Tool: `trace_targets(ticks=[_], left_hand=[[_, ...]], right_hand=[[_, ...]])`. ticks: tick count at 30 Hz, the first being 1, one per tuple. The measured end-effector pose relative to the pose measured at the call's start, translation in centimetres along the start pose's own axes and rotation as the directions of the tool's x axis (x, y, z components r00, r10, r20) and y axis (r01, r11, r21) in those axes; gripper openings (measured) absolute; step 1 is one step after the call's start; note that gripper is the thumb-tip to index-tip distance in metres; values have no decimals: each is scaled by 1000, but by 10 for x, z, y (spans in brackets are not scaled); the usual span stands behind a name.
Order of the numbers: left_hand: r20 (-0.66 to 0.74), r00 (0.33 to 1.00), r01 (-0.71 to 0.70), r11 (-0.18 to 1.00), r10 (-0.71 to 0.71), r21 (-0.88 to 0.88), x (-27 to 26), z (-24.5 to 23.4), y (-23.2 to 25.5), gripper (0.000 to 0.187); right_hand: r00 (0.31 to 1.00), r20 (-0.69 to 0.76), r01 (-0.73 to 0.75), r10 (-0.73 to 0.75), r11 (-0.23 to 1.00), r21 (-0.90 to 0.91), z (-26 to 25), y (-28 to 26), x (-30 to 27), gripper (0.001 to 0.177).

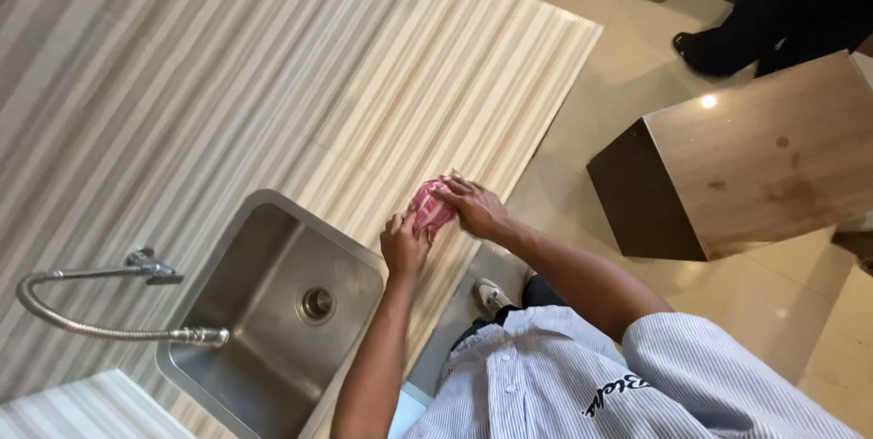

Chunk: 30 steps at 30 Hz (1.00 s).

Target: Cleaning a sink, a table, and the side of a cabinet with a pink cloth in a hotel room kitchenette.

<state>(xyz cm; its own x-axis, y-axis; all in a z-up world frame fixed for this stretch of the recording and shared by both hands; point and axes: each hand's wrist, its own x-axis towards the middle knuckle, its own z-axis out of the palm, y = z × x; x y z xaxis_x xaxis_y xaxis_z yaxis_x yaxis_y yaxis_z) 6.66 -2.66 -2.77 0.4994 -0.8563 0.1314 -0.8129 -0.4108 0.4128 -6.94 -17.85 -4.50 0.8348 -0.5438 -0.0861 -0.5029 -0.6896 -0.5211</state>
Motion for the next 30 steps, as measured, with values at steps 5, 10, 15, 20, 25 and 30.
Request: trace_targets(ticks=[5,10,15,20,25,30], left_hand=[[9,1000,25,1000,-25,17,-37,7,-4,41],[109,992,65,998,-68,27,-9,9,-11,45],[54,992,111,994,-112,20,12,11,-7,45],[-15,998,62,997,-63,-46,-7,6,2,51],[-16,997,78,997,-78,-5,9,6,-2,51],[13,995,100,995,-100,7,10,15,-12,43]], right_hand=[[987,-58,146,-147,989,-24,1,-1,-37,47],[993,3,114,-115,993,37,-7,4,-12,55],[998,-23,53,-52,998,22,-10,-2,19,57],[984,-123,130,-126,991,28,9,6,-2,53],[998,-14,61,-60,998,4,-12,-3,15,64],[999,-45,33,-29,995,95,-18,-9,17,57]])
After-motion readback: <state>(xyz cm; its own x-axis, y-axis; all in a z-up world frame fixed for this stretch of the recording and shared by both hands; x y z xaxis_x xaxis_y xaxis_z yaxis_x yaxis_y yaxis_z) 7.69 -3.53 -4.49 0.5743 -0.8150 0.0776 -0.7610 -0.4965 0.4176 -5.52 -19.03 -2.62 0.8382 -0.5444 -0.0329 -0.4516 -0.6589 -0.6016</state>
